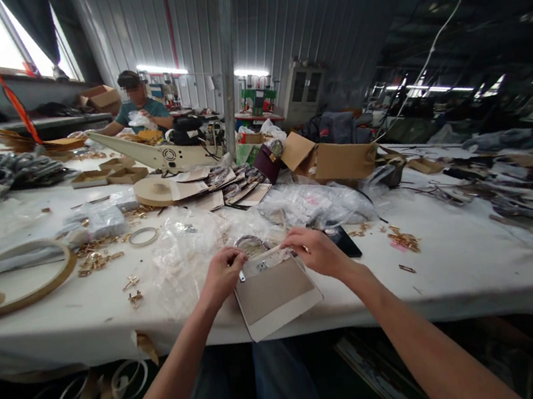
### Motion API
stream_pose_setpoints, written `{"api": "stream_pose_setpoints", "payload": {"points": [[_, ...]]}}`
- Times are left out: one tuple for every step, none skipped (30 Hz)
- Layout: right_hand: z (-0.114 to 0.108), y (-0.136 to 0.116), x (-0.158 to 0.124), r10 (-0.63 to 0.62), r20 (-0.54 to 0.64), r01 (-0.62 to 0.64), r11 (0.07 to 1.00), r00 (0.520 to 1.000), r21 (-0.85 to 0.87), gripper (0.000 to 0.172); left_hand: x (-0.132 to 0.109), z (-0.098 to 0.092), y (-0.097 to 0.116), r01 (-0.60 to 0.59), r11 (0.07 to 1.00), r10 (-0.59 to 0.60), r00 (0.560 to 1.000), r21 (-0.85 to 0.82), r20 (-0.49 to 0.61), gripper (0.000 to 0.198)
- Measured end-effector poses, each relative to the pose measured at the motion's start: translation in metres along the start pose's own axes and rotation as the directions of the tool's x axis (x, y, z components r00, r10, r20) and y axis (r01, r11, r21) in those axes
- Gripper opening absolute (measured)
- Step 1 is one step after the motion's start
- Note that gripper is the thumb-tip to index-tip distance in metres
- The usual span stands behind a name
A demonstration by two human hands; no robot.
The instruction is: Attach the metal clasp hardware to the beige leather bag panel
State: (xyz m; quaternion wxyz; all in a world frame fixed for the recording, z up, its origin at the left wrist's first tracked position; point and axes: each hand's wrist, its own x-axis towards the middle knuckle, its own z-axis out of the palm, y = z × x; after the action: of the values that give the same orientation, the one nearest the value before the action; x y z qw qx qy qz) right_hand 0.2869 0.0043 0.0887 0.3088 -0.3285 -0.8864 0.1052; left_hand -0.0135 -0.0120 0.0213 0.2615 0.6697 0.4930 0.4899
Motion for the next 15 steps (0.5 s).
{"api": "stream_pose_setpoints", "payload": {"points": [[0.0, 0.001, 0.0, -0.017, 0.03, 0.017, 1.0, 0.999, -0.016, 0.038, 0.003, -0.001, 0.002, 0.001, 1.0, -0.001, 1.0, 0.017, 0.02, 0.025], [0.001, 0.002, 0.0, -0.025, 0.058, 0.027, 0.999, 0.998, -0.026, 0.038, 0.006, -0.002, 0.005, 0.002, 0.999, -0.003, 0.999, 0.037, 0.034, 0.024], [0.001, 0.003, 0.0, -0.031, 0.089, 0.034, 0.999, 0.996, -0.036, 0.038, 0.008, -0.001, 0.009, -0.003, 0.998, 0.001, 0.999, 0.067, 0.035, 0.022], [0.002, 0.003, 0.001, -0.036, 0.121, 0.042, 0.998, 0.992, -0.049, 0.036, 0.009, 0.002, 0.015, -0.015, 0.994, 0.012, 1.0, 0.11, 0.026, 0.018], [0.003, 0.003, 0.002, -0.041, 0.152, 0.051, 0.997, 0.988, -0.066, 0.033, 0.01, 0.007, 0.021, -0.035, 0.986, 0.033, 0.999, 0.163, 0.015, 0.013], [0.004, 0.004, 0.003, -0.045, 0.178, 0.061, 0.995, 0.983, -0.083, 0.029, 0.01, 0.014, 0.028, -0.062, 0.974, 0.061, 0.998, 0.216, 0.013, 0.008], [0.005, 0.004, 0.004, -0.051, 0.197, 0.071, 0.993, 0.979, -0.098, 0.025, 0.009, 0.022, 0.034, -0.098, 0.96, 0.093, 0.995, 0.264, 0.031, 0.004], [0.006, 0.005, 0.006, -0.057, 0.209, 0.081, 0.991, 0.976, -0.106, 0.021, 0.008, 0.03, 0.039, -0.137, 0.946, 0.121, 0.99, 0.293, 0.07, 0.003], [0.007, 0.007, 0.007, -0.064, 0.218, 0.088, 0.991, 0.974, -0.101, 0.019, 0.007, 0.039, 0.043, -0.173, 0.938, 0.142, 0.982, 0.302, 0.121, 0.006], [0.008, 0.009, 0.008, -0.067, 0.224, 0.087, 0.993, 0.972, -0.081, 0.019, 0.006, 0.047, 0.045, -0.197, 0.936, 0.153, 0.974, 0.292, 0.168, 0.01], [0.008, 0.012, 0.009, -0.068, 0.225, 0.082, 0.995, 0.972, -0.05, 0.019, 0.006, 0.054, 0.045, -0.211, 0.938, 0.158, 0.966, 0.275, 0.203, 0.014], [0.009, 0.015, 0.009, -0.067, 0.225, 0.073, 0.997, 0.972, -0.015, 0.02, 0.006, 0.059, 0.044, -0.214, 0.943, 0.159, 0.963, 0.256, 0.22, 0.017], [0.009, 0.018, 0.009, -0.066, 0.225, 0.064, 0.998, 0.972, 0.019, 0.02, 0.007, 0.062, 0.041, -0.21, 0.949, 0.158, 0.962, 0.233, 0.223, 0.018], [0.009, 0.021, 0.009, -0.066, 0.224, 0.057, 0.997, 0.972, 0.045, 0.018, 0.009, 0.064, 0.038, -0.202, 0.958, 0.157, 0.963, 0.202, 0.219, 0.017], [0.009, 0.023, 0.009, -0.067, 0.221, 0.054, 0.997, 0.973, 0.063, 0.017, 0.012, 0.064, 0.035, -0.195, 0.968, 0.158, 0.963, 0.16, 0.216, 0.015]]}}
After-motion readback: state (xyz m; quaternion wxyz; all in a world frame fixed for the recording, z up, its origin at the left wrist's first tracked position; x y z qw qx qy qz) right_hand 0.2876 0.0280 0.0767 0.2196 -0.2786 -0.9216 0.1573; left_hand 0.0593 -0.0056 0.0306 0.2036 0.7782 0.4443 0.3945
